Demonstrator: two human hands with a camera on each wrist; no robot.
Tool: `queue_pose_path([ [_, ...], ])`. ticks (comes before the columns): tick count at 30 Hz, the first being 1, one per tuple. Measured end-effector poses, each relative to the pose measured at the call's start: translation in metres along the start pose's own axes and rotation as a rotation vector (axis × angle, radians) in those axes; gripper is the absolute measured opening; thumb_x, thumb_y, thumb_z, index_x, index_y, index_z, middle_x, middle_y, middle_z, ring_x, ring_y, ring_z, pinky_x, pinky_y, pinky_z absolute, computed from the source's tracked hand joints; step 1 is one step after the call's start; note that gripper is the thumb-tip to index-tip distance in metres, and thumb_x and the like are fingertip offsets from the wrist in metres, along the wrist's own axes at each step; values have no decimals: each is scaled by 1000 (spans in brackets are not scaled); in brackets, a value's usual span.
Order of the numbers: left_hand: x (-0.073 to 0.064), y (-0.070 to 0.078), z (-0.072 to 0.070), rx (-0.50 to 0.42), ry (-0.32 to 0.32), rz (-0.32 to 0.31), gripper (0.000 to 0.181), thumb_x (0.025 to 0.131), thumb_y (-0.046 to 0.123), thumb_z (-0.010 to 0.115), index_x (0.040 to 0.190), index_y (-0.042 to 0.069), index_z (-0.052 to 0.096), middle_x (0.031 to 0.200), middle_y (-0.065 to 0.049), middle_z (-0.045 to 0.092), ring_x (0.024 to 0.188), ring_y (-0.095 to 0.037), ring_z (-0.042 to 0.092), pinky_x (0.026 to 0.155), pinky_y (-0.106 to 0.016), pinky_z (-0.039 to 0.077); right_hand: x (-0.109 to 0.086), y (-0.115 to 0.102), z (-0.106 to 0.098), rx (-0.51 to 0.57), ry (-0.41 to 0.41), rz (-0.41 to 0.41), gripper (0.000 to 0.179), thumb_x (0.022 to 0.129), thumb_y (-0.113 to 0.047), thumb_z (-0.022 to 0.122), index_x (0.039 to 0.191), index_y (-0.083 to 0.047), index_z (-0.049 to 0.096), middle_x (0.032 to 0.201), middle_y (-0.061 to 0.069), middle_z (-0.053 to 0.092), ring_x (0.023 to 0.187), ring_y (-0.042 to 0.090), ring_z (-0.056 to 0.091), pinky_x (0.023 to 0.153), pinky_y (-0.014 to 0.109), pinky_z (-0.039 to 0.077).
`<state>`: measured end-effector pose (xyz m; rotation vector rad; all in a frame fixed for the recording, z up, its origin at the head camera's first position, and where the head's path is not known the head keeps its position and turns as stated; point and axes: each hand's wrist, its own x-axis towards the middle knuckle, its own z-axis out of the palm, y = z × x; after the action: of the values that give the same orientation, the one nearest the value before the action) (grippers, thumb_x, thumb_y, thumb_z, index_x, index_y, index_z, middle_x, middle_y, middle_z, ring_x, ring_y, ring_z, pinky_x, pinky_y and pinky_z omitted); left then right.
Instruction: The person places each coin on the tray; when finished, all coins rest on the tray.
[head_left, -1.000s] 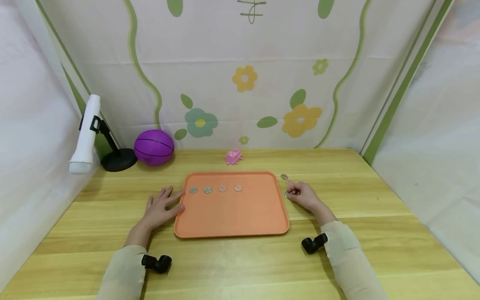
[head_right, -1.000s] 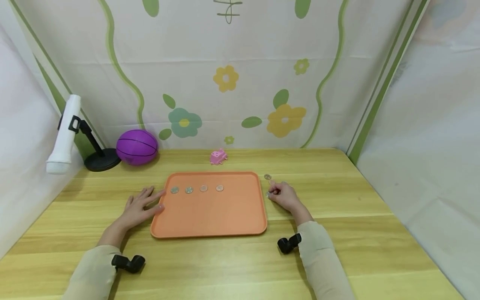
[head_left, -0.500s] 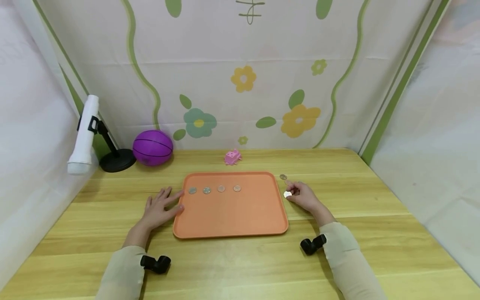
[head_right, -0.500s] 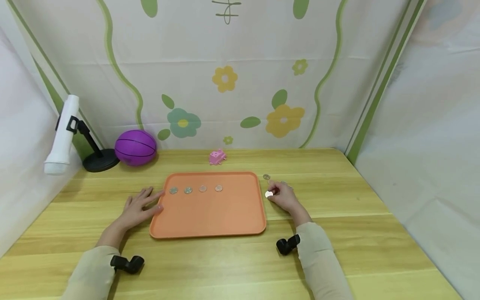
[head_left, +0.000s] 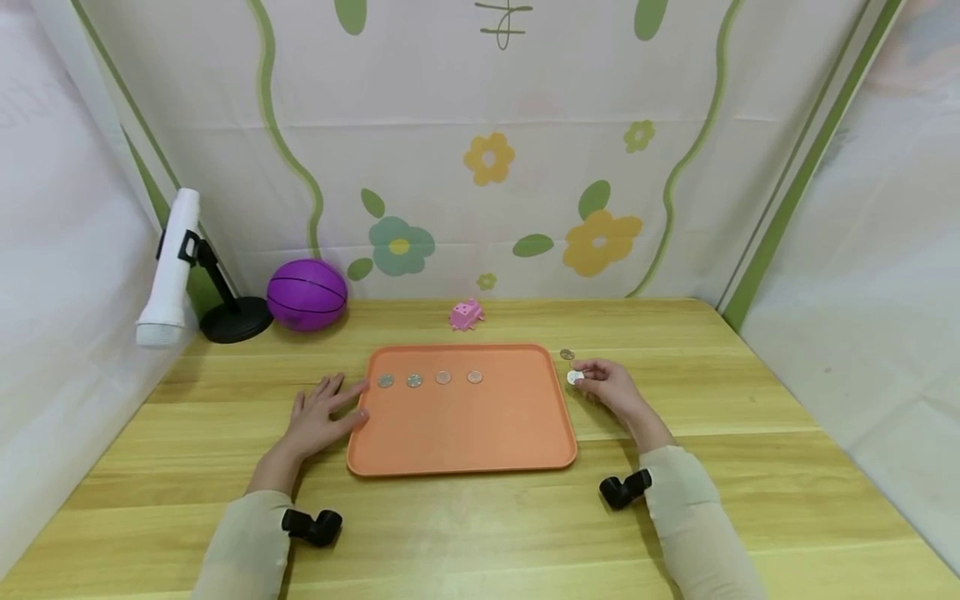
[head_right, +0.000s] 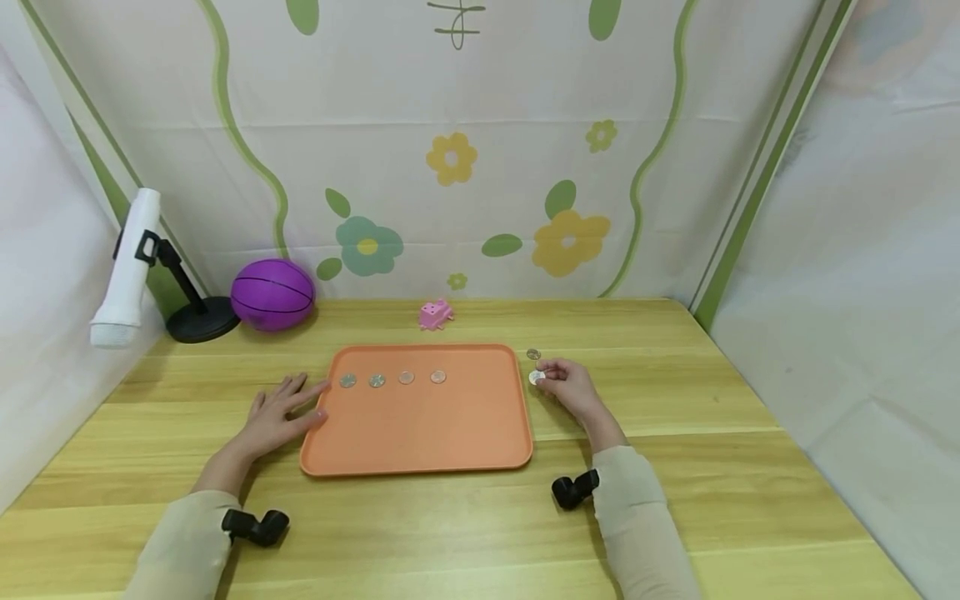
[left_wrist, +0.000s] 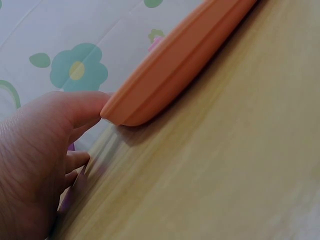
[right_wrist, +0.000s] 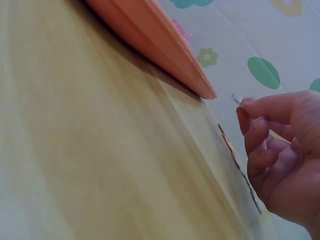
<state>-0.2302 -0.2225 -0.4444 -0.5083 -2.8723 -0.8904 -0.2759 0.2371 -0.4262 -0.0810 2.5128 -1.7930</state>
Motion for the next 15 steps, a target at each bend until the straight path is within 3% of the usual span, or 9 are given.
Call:
queue_pose_path([
  [4,0,0,0,-2,-1,0,55,82,40,53,130,17,42,137,-23,19,124,-40,7,90,-60,-4,3,-11,5,9,-7,-20,31,77,-11,65,103,2,55,85,7,53,74,12,49,62,24,45],
  [8,0,0,0,4,-5,-1,56,82,41,53,131,17,41,137,-23,18,124,-41,7,90,-60,-4,9,-24,13,15,-40,-37,28,79,-13,63,102,0,56,83,6,53,68,12,47,58,27,43],
  [15,0,-1,0,4,-5,-2,56,82,42,53,131,17,41,137,-23,18,125,-40,6,90,-60,-4,18,-53,31,58,-85,-65,25,82,-11,59,105,-2,55,85,9,55,67,25,45,55,31,38],
])
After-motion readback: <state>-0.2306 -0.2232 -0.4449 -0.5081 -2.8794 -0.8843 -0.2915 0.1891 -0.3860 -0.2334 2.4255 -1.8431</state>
